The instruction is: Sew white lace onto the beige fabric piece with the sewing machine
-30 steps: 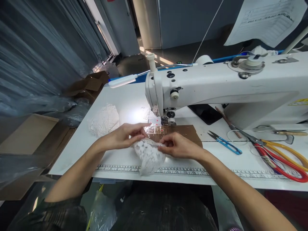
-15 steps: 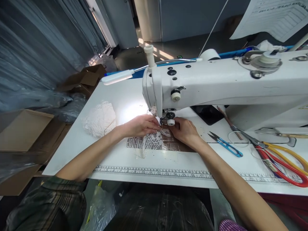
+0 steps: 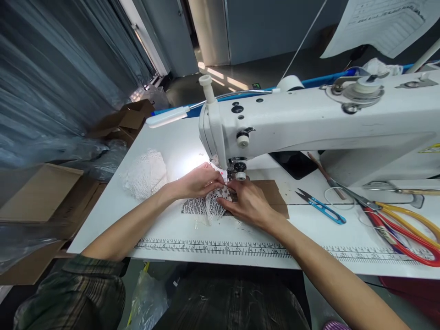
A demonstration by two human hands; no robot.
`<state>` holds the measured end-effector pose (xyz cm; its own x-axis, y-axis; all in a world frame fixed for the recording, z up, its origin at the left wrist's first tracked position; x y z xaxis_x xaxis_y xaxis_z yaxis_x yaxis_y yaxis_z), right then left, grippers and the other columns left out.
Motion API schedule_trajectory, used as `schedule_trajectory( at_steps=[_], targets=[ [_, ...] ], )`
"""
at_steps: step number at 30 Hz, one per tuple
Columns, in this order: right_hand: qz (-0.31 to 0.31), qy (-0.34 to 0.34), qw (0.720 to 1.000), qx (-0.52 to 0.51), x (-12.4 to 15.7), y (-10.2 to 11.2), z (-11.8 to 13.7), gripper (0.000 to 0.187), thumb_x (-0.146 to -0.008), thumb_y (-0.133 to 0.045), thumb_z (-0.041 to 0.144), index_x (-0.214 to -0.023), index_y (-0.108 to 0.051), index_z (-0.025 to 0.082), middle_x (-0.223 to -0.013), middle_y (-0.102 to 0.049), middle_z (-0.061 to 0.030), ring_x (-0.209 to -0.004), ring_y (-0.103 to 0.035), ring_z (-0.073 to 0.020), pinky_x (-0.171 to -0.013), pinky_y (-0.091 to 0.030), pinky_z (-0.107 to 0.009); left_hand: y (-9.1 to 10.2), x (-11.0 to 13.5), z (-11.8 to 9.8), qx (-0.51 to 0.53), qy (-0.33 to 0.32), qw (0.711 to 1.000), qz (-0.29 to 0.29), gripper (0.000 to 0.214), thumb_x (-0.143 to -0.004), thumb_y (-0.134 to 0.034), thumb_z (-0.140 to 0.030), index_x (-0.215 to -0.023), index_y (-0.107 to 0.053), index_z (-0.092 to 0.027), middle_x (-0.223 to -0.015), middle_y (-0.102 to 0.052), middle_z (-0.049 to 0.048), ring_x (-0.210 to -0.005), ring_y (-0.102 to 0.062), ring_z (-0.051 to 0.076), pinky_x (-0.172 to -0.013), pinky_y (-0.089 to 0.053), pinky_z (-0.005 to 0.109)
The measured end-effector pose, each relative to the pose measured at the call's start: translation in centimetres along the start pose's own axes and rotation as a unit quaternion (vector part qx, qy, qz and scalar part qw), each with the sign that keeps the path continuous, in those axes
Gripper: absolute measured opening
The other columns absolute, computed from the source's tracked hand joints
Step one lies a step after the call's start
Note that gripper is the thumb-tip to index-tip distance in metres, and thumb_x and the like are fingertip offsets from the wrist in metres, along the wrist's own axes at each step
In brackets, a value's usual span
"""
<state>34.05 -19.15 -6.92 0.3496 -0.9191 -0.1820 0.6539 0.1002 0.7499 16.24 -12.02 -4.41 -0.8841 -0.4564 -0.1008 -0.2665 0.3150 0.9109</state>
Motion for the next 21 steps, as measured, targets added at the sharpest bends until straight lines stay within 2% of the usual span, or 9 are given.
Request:
schedule_trajectory(
  at_steps=[4, 7, 10, 12, 14, 16, 18, 21],
  targets=[
    [0.014, -0.015, 0.999, -0.046, -0.2, -0.6, 0.3, 0.026, -0.093, -0.047, 0.036, -0.085, -0.064, 0.018, -0.083, -0.066, -0.0078, -0.071, -0.059, -0.0192, -0.064, -0.043, -0.032, 0.8, 0.6, -0.6, 0.038, 0.000, 0.999, -0.006, 0.018, -0.097, -0.053, -0.028, -0.101, -0.067, -0.017, -0.086, -0.072, 0.0025, -0.077, -0.064, 0.013, -0.084, -0.047, 0.033],
    [0.034, -0.022, 0.994, -0.106, -0.2, -0.3, 0.3, 0.025, -0.094, -0.047, 0.035, -0.085, -0.064, 0.019, -0.083, -0.067, -0.0062, -0.068, -0.058, -0.0166, -0.061, -0.042, -0.030, 1.5, 1.4, -0.6, 0.112, 0.021, 0.993, -0.017, 0.019, -0.093, -0.062, -0.033, -0.104, -0.068, -0.018, -0.091, -0.073, 0.0032, -0.082, -0.065, 0.013, -0.082, -0.050, 0.031],
    [0.068, -0.051, 0.986, -0.144, -0.1, -0.1, 0.1, 0.024, -0.093, -0.049, 0.037, -0.086, -0.063, 0.019, -0.074, -0.063, -0.0028, -0.062, -0.055, -0.0147, -0.056, -0.042, -0.029, 1.9, 2.5, -0.1, 0.201, 0.062, 0.977, -0.026, 0.020, -0.089, -0.066, -0.036, -0.099, -0.069, -0.019, -0.090, -0.070, 0.0034, -0.082, -0.064, 0.013, -0.076, -0.052, 0.027],
    [0.099, -0.084, 0.969, -0.209, -0.1, -0.3, 0.1, 0.023, -0.093, -0.050, 0.039, -0.087, -0.061, 0.020, -0.069, -0.059, -0.0004, -0.057, -0.056, -0.0136, -0.053, -0.043, -0.028, 2.0, 2.9, 0.3, 0.242, 0.082, 0.966, -0.033, 0.022, -0.091, -0.061, -0.039, -0.093, -0.068, -0.018, -0.091, -0.067, 0.0045, -0.078, -0.062, 0.012, -0.070, -0.051, 0.025],
    [0.125, -0.134, 0.935, -0.303, -0.3, -0.8, 0.4, 0.021, -0.092, -0.053, 0.039, -0.087, -0.059, 0.019, -0.069, -0.059, 0.0000, -0.055, -0.058, -0.0127, -0.052, -0.047, -0.028, 2.0, 2.8, 0.7, 0.263, 0.103, 0.959, -0.024, 0.029, -0.095, -0.053, -0.042, -0.089, -0.065, -0.017, -0.087, -0.064, 0.0041, -0.066, -0.057, 0.009, -0.059, -0.048, 0.023],
    [0.127, -0.201, 0.893, -0.381, -0.6, -1.5, 0.8, 0.016, -0.090, -0.058, 0.035, -0.090, -0.056, 0.019, -0.073, -0.063, -0.0021, -0.058, -0.063, -0.0134, -0.054, -0.053, -0.028, 1.8, 1.9, 1.1, 0.248, 0.134, 0.959, 0.004, 0.036, -0.099, -0.044, -0.045, -0.087, -0.063, -0.017, -0.076, -0.061, 0.0019, -0.054, -0.050, 0.007, -0.049, -0.041, 0.021],
    [0.108, -0.267, 0.866, -0.408, -0.9, -2.0, 1.3, 0.017, -0.089, -0.061, 0.030, -0.097, -0.052, 0.018, -0.075, -0.067, -0.0043, -0.064, -0.068, -0.0154, -0.058, -0.057, -0.028, 1.5, 0.4, 1.3, 0.175, 0.160, 0.971, 0.030, 0.035, -0.099, -0.045, -0.045, -0.089, -0.063, -0.017, -0.070, -0.060, 0.0003, -0.053, -0.049, 0.008, -0.048, -0.038, 0.021],
    [0.106, -0.320, 0.862, -0.379, -0.8, -1.9, 1.6, 0.029, -0.090, -0.062, 0.030, -0.109, -0.045, 0.017, -0.074, -0.069, -0.0056, -0.065, -0.070, -0.0179, -0.059, -0.058, -0.031, 0.7, -1.4, 1.3, -0.013, 0.165, 0.986, 0.006, 0.026, -0.090, -0.061, -0.041, -0.095, -0.066, -0.016, -0.081, -0.065, 0.0035, -0.064, -0.057, 0.013, -0.054, -0.041, 0.024]
  ],
)
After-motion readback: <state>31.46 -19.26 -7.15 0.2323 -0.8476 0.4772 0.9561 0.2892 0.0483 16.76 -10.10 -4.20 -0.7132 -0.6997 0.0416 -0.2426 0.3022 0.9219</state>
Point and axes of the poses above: each hand's wrist, its own x-axis away from the middle knuckle, its own y-axis out of the back of the hand, z = x × y, the point moved 2 cm from there along -x, towards the middle knuckle
